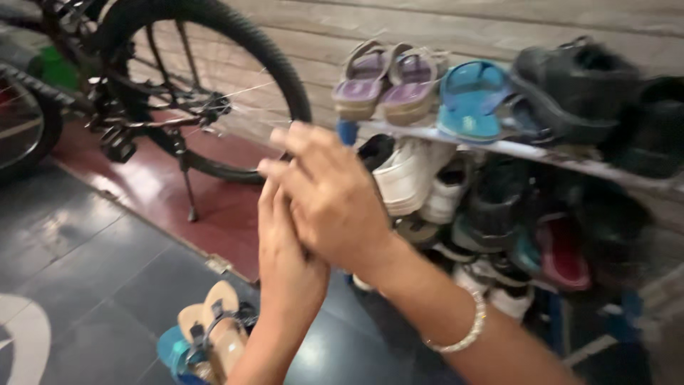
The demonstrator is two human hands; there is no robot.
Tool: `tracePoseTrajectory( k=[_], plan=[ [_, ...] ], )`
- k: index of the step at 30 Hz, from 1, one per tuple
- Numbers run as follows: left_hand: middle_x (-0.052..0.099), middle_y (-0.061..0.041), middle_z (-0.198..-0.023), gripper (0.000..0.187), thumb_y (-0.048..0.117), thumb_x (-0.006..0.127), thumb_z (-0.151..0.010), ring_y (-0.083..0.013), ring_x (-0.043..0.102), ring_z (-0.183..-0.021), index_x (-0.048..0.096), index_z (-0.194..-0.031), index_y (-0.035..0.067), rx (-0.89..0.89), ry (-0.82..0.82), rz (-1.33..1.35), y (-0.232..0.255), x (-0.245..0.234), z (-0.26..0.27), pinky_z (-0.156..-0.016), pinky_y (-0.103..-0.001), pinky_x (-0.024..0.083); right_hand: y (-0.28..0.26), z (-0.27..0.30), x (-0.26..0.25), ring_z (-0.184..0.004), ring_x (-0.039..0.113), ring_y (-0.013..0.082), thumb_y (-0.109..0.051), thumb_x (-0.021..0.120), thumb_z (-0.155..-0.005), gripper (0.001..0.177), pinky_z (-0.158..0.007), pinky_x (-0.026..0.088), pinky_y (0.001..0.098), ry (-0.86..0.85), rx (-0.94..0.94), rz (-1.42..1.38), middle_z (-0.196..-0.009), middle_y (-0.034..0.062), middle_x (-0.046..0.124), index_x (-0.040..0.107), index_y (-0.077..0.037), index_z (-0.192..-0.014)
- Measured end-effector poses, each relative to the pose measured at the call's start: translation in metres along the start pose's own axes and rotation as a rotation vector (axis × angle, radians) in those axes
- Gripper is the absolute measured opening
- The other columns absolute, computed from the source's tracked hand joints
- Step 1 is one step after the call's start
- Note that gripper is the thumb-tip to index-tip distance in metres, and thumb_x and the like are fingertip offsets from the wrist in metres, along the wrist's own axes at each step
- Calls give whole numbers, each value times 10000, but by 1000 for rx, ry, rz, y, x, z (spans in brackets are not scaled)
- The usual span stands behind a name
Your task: The person removes various shoes and sandals from a multi-tier shoe rack and places them on the floor. The person handles flip-flops, sandals, and sneakers one by one, stacking them on the floor next to the rack.
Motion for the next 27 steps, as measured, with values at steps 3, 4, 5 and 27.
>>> tracePoseTrajectory(
  k=[3, 4, 5, 27],
  plan=[
    [395, -273, -1610, 636, -97, 573, -876, -439, 394, -1523, 427, -1494, -60, 186, 23, -29, 42, 51, -39, -1267, -476, 323, 42, -7, -70, -1398, 544, 352, -65, 731, -901, 351, -1189, 431, 479, 39, 6, 225, -1417, 129, 604, 698, -85, -1250],
    [397, -278, -1598, 641, -82, 583, -883, -439, 399, -1512, 429, -1504, -47, 193, 9, 24, 54, 70, -47, -1255, -474, 330, 59, -2, -96, -1413, 530, 361, -53, 729, -899, 383, -1189, 418, 485, 46, 58, 283, -1436, 136, 595, 702, -80, -1280],
    [399, -283, -1586, 646, -68, 593, -890, -440, 404, -1501, 432, -1514, -35, 200, -5, 74, 66, 91, -52, -1242, -472, 338, 77, 5, -121, -1428, 495, 387, -72, 742, -913, 395, -1215, 389, 501, 79, 131, 399, -1459, 162, 575, 701, -73, -1306],
    [632, -366, -1244, 726, -67, 473, -805, -492, 596, -1224, 408, -1528, -65, 85, -271, 456, 114, 266, -68, -1075, -499, 458, 207, 72, -201, -1101, 601, 395, -163, 900, -773, 319, -891, 491, 500, 144, 567, 739, -1141, 128, 674, 748, -117, -1049]
  ],
)
Point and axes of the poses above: each hand's wrist, its own z-axis away from the middle knuckle, its own x-axis out of the palm, y = z × x, the point moved 2 cm from there along -z, towards the middle knuckle
